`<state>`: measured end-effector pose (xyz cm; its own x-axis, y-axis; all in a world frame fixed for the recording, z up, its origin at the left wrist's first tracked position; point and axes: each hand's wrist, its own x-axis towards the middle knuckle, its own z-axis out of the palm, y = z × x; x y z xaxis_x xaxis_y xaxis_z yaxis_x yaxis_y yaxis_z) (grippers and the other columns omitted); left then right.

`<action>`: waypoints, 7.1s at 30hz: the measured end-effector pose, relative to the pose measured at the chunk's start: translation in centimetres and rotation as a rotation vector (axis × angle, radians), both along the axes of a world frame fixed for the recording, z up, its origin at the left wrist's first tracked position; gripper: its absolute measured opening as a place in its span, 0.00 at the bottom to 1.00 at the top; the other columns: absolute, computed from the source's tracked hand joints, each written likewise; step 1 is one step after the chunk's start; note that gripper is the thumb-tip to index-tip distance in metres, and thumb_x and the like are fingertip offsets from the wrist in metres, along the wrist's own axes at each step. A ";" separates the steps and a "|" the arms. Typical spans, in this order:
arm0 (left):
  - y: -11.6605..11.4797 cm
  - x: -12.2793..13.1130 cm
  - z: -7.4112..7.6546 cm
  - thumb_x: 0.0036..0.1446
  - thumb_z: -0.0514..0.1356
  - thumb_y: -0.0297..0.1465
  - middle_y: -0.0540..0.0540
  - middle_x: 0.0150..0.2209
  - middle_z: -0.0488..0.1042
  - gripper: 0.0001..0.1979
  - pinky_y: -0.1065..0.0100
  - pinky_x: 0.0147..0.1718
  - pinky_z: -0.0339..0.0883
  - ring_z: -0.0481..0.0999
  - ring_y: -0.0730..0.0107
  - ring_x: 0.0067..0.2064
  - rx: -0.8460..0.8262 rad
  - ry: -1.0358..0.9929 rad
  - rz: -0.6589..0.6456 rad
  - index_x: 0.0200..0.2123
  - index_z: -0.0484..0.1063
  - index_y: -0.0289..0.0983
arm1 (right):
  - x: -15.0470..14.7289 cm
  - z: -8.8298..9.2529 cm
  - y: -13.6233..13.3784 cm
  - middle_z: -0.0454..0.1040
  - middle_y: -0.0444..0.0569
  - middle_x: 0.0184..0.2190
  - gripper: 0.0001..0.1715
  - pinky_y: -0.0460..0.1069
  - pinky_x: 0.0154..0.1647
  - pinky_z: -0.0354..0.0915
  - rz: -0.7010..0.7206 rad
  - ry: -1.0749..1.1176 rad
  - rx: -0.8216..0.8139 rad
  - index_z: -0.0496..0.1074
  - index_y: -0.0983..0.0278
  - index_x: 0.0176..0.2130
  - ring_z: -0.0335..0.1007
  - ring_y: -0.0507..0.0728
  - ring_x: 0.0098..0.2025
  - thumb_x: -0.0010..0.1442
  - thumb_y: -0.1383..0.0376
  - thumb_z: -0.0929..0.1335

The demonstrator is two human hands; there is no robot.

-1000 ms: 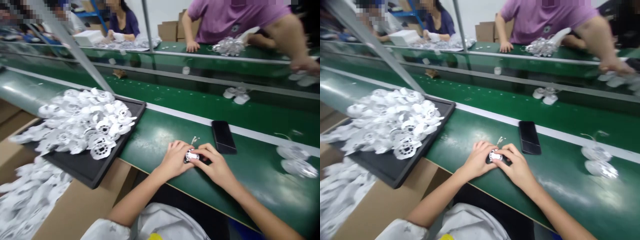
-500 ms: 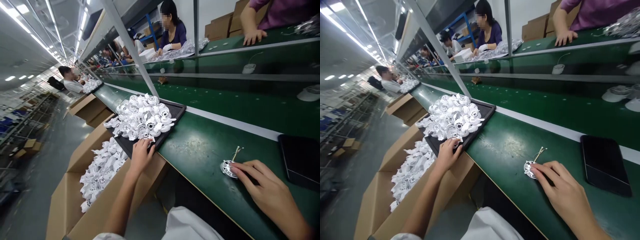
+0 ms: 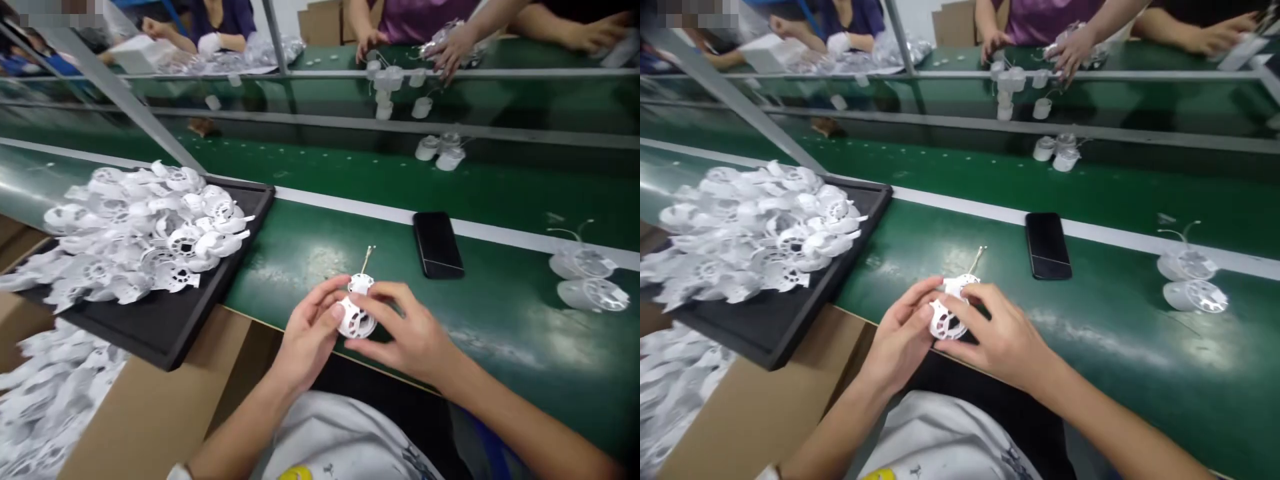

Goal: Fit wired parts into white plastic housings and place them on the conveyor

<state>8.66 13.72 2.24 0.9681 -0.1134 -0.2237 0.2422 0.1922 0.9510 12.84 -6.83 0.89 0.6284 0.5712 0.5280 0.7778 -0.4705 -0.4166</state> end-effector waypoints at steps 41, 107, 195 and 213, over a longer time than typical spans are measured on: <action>-0.2 26.1 3.0 0.71 0.52 0.28 0.24 0.57 0.72 0.17 0.49 0.63 0.60 0.71 0.47 0.61 1.267 -0.555 -0.196 0.57 0.69 0.23 | 8.3 -5.9 -6.6 0.69 0.50 0.64 0.36 0.61 0.58 0.65 -0.510 0.023 -0.210 0.63 0.57 0.69 0.66 0.64 0.63 0.72 0.43 0.60; -11.5 13.1 2.5 0.64 0.66 0.34 0.43 0.53 0.73 0.20 0.64 0.54 0.72 0.75 0.63 0.54 0.980 -0.932 -0.259 0.58 0.71 0.40 | 4.9 -3.4 -4.3 0.61 0.55 0.69 0.39 0.70 0.78 0.40 -0.262 0.314 -0.159 0.66 0.58 0.69 0.51 0.68 0.73 0.65 0.49 0.69; 1.4 4.0 -6.0 0.56 0.70 0.34 0.37 0.61 0.69 0.64 0.47 0.61 0.63 0.68 0.48 0.59 1.029 -0.621 -0.303 0.77 0.23 0.45 | 3.7 -0.5 -0.2 0.71 0.47 0.57 0.31 0.60 0.59 0.62 -0.016 0.566 -0.310 0.66 0.47 0.64 0.63 0.59 0.59 0.66 0.43 0.67; -3.8 20.8 0.3 0.64 0.63 0.47 0.34 0.61 0.74 0.34 0.54 0.62 0.68 0.76 0.50 0.59 0.770 -0.393 -0.269 0.66 0.66 0.33 | 6.0 2.8 -8.8 0.67 0.53 0.61 0.37 0.52 0.54 0.70 -0.504 0.215 -0.163 0.57 0.52 0.71 0.67 0.58 0.59 0.70 0.43 0.63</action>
<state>29.41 9.87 2.49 0.9530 -0.3027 0.0101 -0.1827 -0.5480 0.8163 18.81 -15.67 3.70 0.9280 0.2361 0.2881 0.3460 -0.8328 -0.4322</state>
